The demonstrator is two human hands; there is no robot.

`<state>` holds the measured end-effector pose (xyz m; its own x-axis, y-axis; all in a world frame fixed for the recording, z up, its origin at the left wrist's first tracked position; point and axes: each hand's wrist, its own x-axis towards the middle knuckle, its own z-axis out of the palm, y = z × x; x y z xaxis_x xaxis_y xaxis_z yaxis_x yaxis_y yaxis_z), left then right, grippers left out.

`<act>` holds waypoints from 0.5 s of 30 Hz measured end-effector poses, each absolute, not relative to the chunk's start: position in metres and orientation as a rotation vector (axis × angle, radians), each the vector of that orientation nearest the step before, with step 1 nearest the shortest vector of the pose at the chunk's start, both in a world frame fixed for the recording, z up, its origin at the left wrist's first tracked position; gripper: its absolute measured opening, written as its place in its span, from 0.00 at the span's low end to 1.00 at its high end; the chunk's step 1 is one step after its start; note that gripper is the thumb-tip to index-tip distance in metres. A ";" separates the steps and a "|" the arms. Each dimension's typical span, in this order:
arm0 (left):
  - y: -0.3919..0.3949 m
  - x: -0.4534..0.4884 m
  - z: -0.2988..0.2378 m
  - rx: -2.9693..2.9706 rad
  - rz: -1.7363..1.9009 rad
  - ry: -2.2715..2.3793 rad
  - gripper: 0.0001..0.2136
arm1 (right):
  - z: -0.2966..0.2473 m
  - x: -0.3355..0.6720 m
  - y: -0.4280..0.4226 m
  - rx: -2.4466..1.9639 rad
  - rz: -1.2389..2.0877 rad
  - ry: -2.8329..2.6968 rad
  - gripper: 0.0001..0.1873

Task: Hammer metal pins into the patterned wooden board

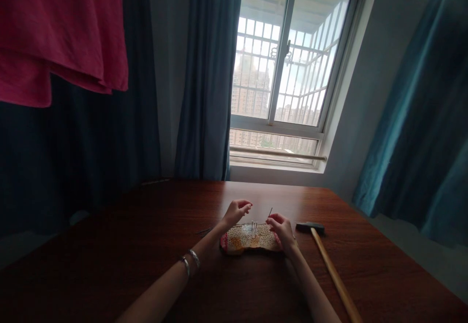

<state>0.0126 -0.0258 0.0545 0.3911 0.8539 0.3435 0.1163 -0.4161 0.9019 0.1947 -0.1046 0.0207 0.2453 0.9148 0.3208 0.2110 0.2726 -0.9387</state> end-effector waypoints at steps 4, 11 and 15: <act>-0.025 0.014 0.039 1.688 1.038 0.810 0.13 | 0.019 0.197 -0.103 -1.281 0.634 -1.320 0.10; -0.037 0.019 0.030 1.594 1.070 0.752 0.14 | 0.019 0.189 -0.102 -1.347 0.506 -1.492 0.07; -0.037 0.020 0.025 1.618 1.005 0.758 0.16 | 0.015 0.188 -0.099 -1.369 0.464 -1.582 0.08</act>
